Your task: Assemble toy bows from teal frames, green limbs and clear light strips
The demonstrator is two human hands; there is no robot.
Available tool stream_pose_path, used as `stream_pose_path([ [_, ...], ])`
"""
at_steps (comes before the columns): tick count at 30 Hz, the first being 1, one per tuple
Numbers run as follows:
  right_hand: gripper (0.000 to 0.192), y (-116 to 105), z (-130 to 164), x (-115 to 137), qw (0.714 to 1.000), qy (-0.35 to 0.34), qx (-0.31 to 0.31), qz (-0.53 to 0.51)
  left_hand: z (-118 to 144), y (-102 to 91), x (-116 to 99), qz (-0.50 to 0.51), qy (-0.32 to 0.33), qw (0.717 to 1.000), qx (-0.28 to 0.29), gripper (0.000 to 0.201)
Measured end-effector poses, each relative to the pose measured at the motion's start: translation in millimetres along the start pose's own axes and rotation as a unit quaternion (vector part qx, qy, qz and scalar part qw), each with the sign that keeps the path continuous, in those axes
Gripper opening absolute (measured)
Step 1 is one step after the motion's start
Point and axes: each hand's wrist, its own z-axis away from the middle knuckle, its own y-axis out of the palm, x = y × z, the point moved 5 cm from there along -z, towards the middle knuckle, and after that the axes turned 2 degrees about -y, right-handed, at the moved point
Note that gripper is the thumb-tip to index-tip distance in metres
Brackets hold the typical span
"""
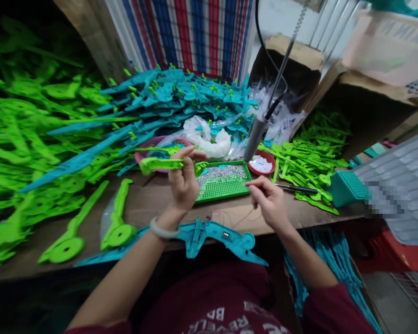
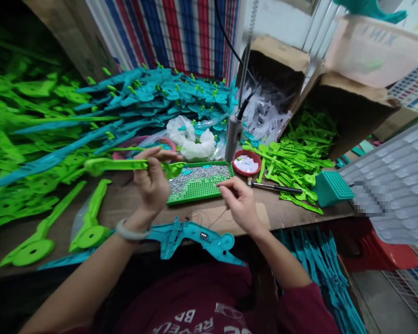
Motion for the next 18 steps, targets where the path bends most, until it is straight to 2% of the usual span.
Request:
stream_pose_path([
  [2,0.022,8.4,3.5,-9.6,0.995,0.071,0.021,-0.067,-15.1,6.6,16.8,0.091,-0.109,0.988,-0.053,0.024],
  [4,0.025,4.8,-2.2,-15.7,0.983,0.129,0.003,-0.128,-21.8,12.3,22.8,0.186,-0.227,0.952,-0.089,0.022],
  [6,0.027,-12.3,-17.2,-14.7,0.976,0.134,-0.061,-0.158,-13.1,21.7,18.0,0.259,-0.367,0.892,-0.039,0.019],
  [8,0.026,-29.6,-32.3,-8.2,0.977,0.105,-0.104,-0.157,17.0,28.7,5.5,0.298,-0.505,0.808,0.054,0.012],
  [9,0.025,-33.8,-36.8,-4.5,0.980,0.094,-0.099,-0.148,37.7,27.2,-1.4,0.297,-0.548,0.777,0.085,0.013],
  [11,0.023,-29.4,-35.6,1.1,0.989,0.097,-0.018,-0.110,88.6,17.8,-12.1,0.278,-0.619,0.722,0.138,0.018],
  [13,0.020,-13.1,-20.5,4.7,0.984,0.115,0.125,-0.055,144.9,5.4,-21.9,0.273,-0.675,0.651,0.214,0.022],
  [16,0.013,12.1,10.4,14.1,0.932,0.076,0.353,0.020,203.8,-14.1,-39.4,0.254,-0.671,0.586,0.377,0.035],
  [18,0.013,24.9,24.6,23.0,0.873,0.000,0.485,0.057,215.3,-22.9,-48.1,0.219,-0.615,0.577,0.491,0.033],
])
